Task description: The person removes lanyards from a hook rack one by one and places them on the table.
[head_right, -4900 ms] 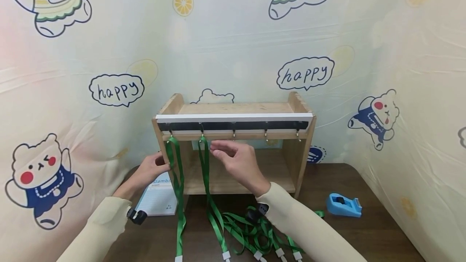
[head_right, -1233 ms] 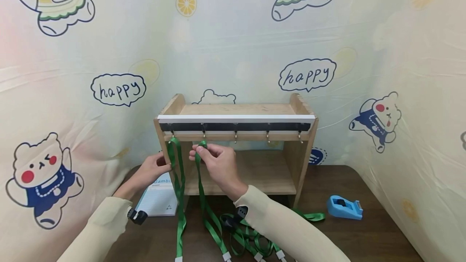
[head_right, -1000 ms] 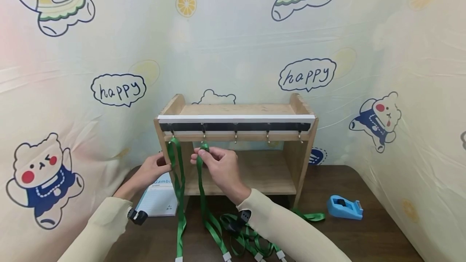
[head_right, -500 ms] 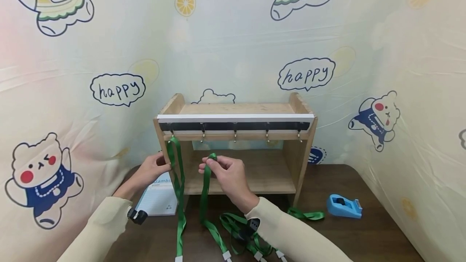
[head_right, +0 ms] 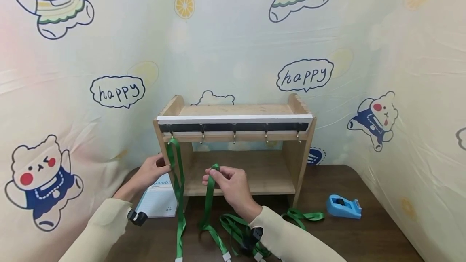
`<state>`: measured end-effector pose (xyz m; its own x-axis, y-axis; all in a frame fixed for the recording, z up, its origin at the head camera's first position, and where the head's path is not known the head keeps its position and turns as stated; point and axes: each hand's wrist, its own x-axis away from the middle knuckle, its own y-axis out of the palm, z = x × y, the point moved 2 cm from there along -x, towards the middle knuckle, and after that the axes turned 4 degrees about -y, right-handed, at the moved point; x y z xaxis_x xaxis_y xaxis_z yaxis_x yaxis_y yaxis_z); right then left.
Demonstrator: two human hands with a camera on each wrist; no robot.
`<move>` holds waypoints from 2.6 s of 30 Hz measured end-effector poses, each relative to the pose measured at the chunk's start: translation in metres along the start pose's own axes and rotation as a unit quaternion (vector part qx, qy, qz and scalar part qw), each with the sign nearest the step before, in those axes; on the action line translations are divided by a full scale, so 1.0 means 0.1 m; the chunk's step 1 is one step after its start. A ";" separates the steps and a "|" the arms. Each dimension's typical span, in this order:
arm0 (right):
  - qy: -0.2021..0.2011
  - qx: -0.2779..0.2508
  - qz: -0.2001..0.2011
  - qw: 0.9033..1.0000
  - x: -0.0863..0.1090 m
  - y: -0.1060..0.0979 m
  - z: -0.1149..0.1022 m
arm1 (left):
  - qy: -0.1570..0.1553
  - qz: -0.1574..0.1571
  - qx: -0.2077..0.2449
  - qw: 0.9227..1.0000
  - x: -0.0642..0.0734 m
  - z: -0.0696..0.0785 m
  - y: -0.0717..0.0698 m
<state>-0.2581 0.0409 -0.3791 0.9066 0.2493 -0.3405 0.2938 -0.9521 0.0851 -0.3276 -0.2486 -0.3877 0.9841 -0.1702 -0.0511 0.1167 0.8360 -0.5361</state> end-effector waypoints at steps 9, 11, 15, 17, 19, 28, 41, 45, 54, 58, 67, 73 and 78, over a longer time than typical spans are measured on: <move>0.031 0.001 -0.011 0.999 0.07 0.00 0.19 | 0.004 -0.003 0.003 1.000 0.00 -0.03 0.00; 0.037 0.003 -0.016 0.999 0.08 0.00 0.23 | 0.003 -0.002 0.001 1.000 -0.01 -0.02 0.00; 0.042 0.006 -0.025 0.999 0.11 0.01 0.33 | 0.001 0.000 -0.001 1.000 -0.01 -0.02 -0.01; 0.046 0.001 -0.027 0.999 0.12 0.01 0.38 | 0.000 -0.001 -0.001 1.000 -0.01 -0.02 -0.01; 0.053 -0.004 -0.025 0.998 0.14 0.01 0.44 | 0.001 -0.003 0.001 1.000 -0.01 -0.02 -0.01; 0.078 0.016 -0.016 0.997 0.20 0.03 0.57 | 0.012 -0.004 0.003 1.000 0.01 -0.03 0.01; 0.061 0.056 -0.031 0.996 0.29 0.07 0.73 | 0.008 -0.004 0.006 1.000 0.00 -0.02 0.00; 0.054 0.068 -0.037 0.996 0.31 0.10 0.80 | 0.008 -0.002 0.002 1.000 0.00 -0.03 0.00; 0.034 0.108 -0.047 0.992 0.35 0.15 0.94 | 0.014 -0.001 0.001 1.000 0.00 -0.02 0.00; 0.024 0.123 -0.047 0.991 0.36 0.16 0.99 | 0.013 -0.002 0.000 1.000 0.00 -0.02 0.00; 0.003 0.151 -0.055 0.987 0.40 0.18 1.15 | 0.010 -0.001 0.002 1.000 0.01 -0.02 0.00; -0.006 0.170 -0.071 0.983 0.44 0.21 1.19 | 0.011 -0.002 0.005 1.000 0.01 -0.02 0.00; 0.005 0.185 -0.079 0.979 0.46 0.21 1.21 | 0.013 -0.003 0.007 1.000 0.01 -0.02 0.01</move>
<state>-0.2474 0.0106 -0.5063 0.8621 0.3983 -0.3132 0.3016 -0.9001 -0.3143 -0.3270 -0.2488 -0.3901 0.9795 -0.1887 -0.0709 0.1243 0.8420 -0.5250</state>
